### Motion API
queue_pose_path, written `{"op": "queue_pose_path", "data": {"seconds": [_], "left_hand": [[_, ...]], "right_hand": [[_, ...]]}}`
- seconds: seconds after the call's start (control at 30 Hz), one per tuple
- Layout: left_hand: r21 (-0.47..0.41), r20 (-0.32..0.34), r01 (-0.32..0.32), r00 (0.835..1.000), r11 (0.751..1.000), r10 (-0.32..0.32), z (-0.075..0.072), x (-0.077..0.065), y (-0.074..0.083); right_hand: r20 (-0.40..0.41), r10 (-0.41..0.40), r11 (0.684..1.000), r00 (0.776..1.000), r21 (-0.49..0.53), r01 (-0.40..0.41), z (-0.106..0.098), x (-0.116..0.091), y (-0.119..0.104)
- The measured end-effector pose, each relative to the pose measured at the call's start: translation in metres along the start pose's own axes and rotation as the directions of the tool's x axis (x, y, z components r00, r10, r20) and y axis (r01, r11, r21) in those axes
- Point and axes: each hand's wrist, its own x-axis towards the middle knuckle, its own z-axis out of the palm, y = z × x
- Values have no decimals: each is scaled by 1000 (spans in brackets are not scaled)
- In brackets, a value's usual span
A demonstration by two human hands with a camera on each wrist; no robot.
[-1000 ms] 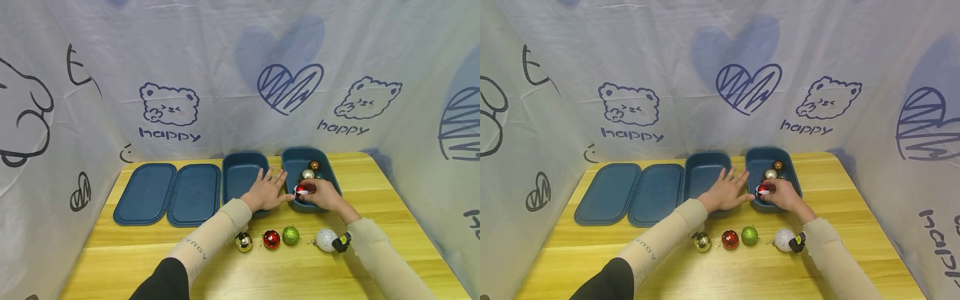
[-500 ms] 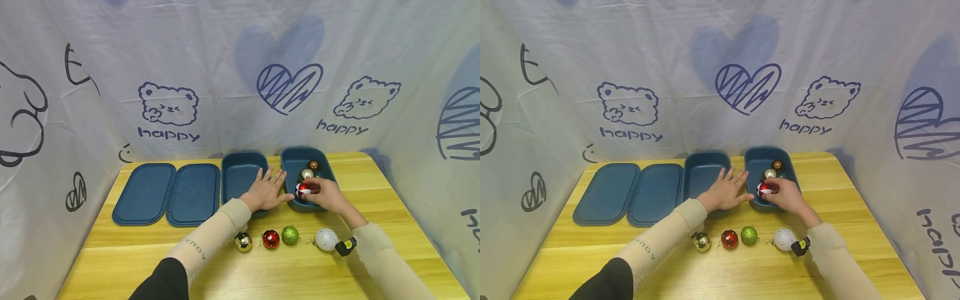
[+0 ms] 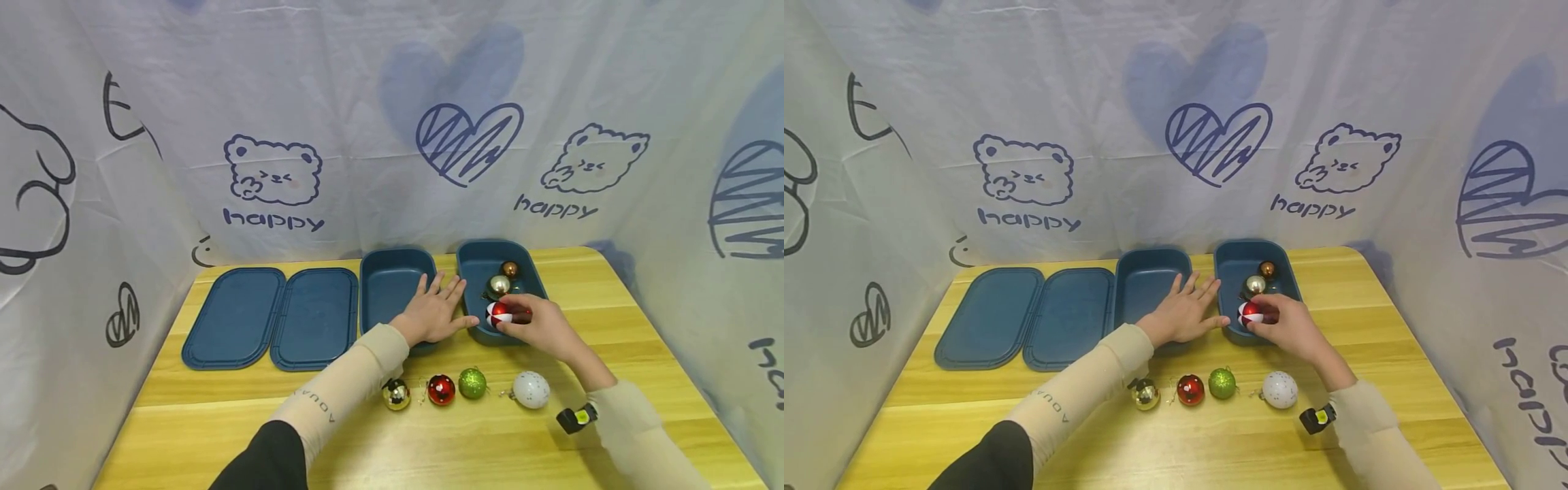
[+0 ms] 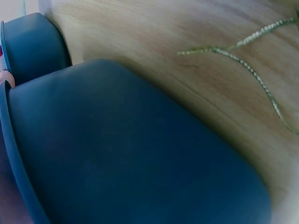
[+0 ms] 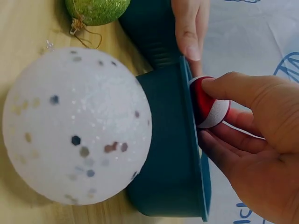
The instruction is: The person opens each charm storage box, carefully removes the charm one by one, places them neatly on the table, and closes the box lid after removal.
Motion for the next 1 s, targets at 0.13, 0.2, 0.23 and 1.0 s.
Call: {"op": "queue_pose_path", "data": {"seconds": [0.13, 0.2, 0.23, 1.0], "left_hand": [[-4, -6, -6, 1000, 1000, 6, -1, 0, -1], [-4, -6, -7, 1000, 1000, 7, -1, 0, -1], [-8, -7, -7, 1000, 1000, 7, -1, 0, -1], [-38, -10, -16, 1000, 999, 16, -4, -4, -2]], "right_hand": [[-5, -3, 1000, 1000, 1, 3, -3, -5, -4], [-4, -5, 1000, 1000, 1, 5, -4, -8, -6], [-4, -5, 1000, 1000, -1, 5, -4, -9, -7], [-23, -71, 997, 997, 30, 71, 6, -56, -38]]}}
